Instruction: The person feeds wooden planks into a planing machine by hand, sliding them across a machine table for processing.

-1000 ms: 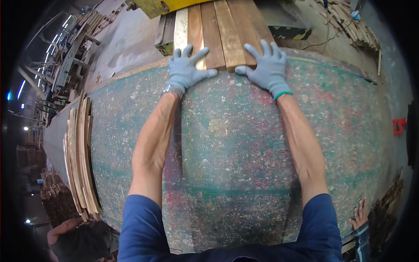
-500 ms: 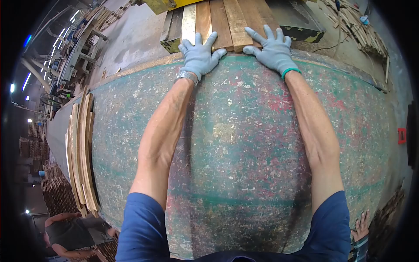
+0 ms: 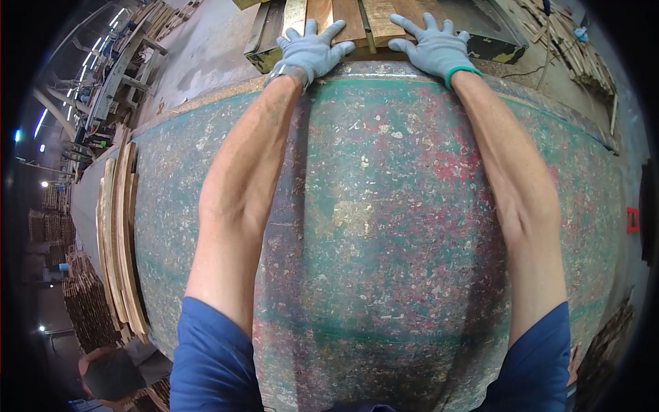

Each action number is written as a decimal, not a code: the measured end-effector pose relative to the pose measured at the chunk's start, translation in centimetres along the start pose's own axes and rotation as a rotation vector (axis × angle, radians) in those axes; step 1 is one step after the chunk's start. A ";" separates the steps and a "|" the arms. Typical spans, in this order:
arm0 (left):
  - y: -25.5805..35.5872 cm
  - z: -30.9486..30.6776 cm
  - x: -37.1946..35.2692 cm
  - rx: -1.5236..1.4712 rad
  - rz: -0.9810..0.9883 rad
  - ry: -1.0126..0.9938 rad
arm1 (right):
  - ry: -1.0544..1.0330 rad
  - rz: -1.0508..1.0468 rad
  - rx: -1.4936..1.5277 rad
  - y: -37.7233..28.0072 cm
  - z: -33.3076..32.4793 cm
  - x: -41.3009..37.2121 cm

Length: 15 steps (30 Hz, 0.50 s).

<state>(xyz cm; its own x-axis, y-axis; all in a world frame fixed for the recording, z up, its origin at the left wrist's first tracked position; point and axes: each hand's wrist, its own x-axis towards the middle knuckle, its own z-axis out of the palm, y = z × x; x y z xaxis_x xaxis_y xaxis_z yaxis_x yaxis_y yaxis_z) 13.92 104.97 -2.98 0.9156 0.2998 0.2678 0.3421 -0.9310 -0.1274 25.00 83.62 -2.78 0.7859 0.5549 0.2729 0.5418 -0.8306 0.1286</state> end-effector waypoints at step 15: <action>2.4 -8.5 -22.2 -0.289 0.150 -0.043 | -0.236 -0.248 0.323 -2.2 -8.1 -17.4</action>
<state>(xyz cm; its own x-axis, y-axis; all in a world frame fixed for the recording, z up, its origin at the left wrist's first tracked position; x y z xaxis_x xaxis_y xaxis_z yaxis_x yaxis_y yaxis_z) -7.40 94.29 -1.17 0.9614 0.1579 0.2253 0.1345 -0.9842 0.1155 7.70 75.46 -0.05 0.6470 0.7613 0.0426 0.7574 -0.6353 -0.1509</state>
